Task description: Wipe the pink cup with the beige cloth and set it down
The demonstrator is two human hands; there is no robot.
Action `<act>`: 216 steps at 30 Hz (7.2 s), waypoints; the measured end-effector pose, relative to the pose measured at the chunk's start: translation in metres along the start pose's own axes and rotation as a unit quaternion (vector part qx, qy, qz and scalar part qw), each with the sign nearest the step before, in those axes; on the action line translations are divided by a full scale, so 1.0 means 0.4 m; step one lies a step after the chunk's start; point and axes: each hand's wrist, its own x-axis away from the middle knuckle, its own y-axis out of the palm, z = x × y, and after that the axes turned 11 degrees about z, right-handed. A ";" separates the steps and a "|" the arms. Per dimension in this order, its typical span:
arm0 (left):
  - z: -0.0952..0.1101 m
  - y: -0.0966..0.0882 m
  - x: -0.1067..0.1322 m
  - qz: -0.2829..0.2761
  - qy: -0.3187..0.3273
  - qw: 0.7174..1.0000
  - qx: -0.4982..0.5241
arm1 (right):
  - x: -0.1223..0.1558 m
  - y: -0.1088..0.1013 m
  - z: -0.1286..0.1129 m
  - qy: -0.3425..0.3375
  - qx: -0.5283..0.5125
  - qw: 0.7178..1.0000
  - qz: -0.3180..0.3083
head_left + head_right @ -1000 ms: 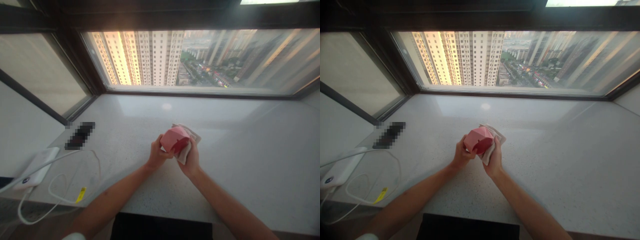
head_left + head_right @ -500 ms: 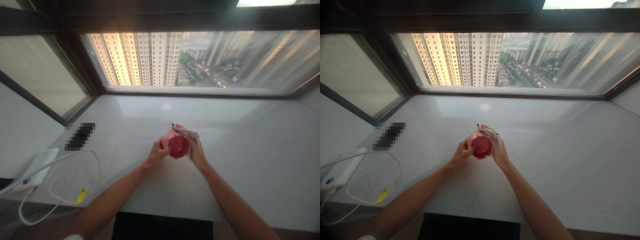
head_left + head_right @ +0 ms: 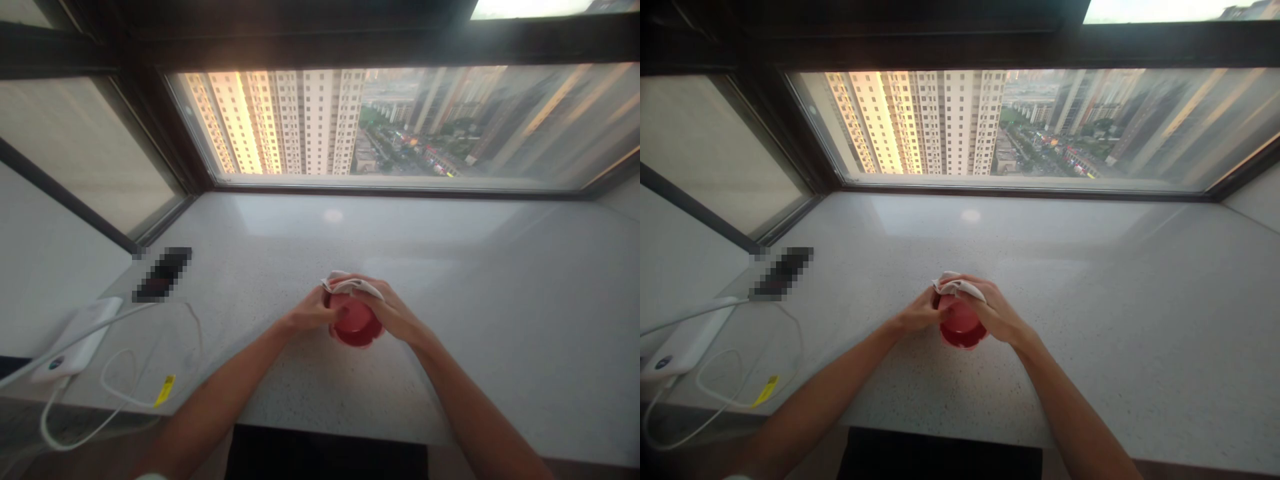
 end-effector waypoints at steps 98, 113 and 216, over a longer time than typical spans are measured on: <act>-0.018 0.038 0.021 0.187 0.183 0.943 -0.205 | 0.012 0.057 0.130 -0.092 0.139 0.949 0.267; -0.044 0.025 0.028 0.154 0.226 0.948 -0.164 | 0.055 0.092 0.068 -0.252 0.356 0.890 0.130; -0.009 -0.091 -0.046 0.227 0.082 0.922 -0.303 | 0.018 0.085 0.147 0.247 -0.020 0.908 0.339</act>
